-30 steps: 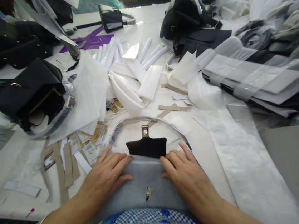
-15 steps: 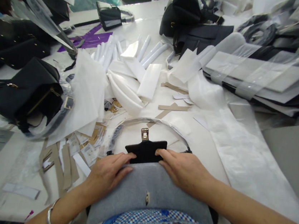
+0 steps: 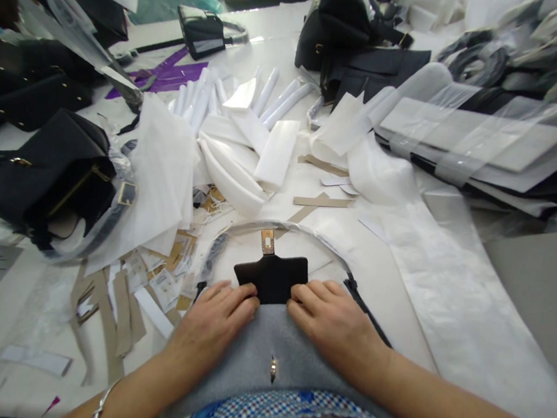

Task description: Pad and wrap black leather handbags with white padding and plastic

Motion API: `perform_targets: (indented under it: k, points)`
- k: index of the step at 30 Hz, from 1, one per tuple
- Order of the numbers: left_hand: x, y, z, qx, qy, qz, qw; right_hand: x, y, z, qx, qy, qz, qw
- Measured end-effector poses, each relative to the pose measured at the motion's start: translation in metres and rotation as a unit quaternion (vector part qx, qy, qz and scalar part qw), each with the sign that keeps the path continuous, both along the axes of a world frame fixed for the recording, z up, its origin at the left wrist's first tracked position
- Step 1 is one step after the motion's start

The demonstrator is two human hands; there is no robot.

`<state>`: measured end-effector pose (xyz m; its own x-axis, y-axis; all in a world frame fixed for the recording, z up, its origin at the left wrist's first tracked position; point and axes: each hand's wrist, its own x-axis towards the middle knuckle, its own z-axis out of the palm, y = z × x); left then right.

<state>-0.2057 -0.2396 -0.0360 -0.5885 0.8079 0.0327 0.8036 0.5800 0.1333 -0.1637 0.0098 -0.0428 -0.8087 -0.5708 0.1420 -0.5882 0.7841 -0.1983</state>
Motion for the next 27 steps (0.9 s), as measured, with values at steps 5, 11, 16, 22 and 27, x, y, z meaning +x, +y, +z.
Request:
perform_targets:
  k: [5,11,16,22,27]
  points:
    - [0.015,0.008,0.003,0.054,0.058,-0.022,0.997,0.02,0.001,0.002,-0.015,-0.008,-0.012,1.0]
    - [0.041,-0.005,0.021,0.055,-0.075,0.01,0.996,0.058,-0.005,0.006,-0.051,-0.051,-0.057,0.996]
    - [0.058,-0.021,0.023,-0.018,-0.138,0.003,0.99,0.067,-0.003,-0.004,-0.054,-0.094,-0.058,0.992]
    - [0.065,-0.025,0.006,-0.016,-0.069,-0.014,0.997,0.071,-0.003,-0.004,-0.053,-0.078,-0.056,0.994]
    - [0.07,-0.022,0.005,0.001,-0.025,-0.017,1.0,0.074,-0.007,-0.004,-0.041,-0.031,-0.042,0.998]
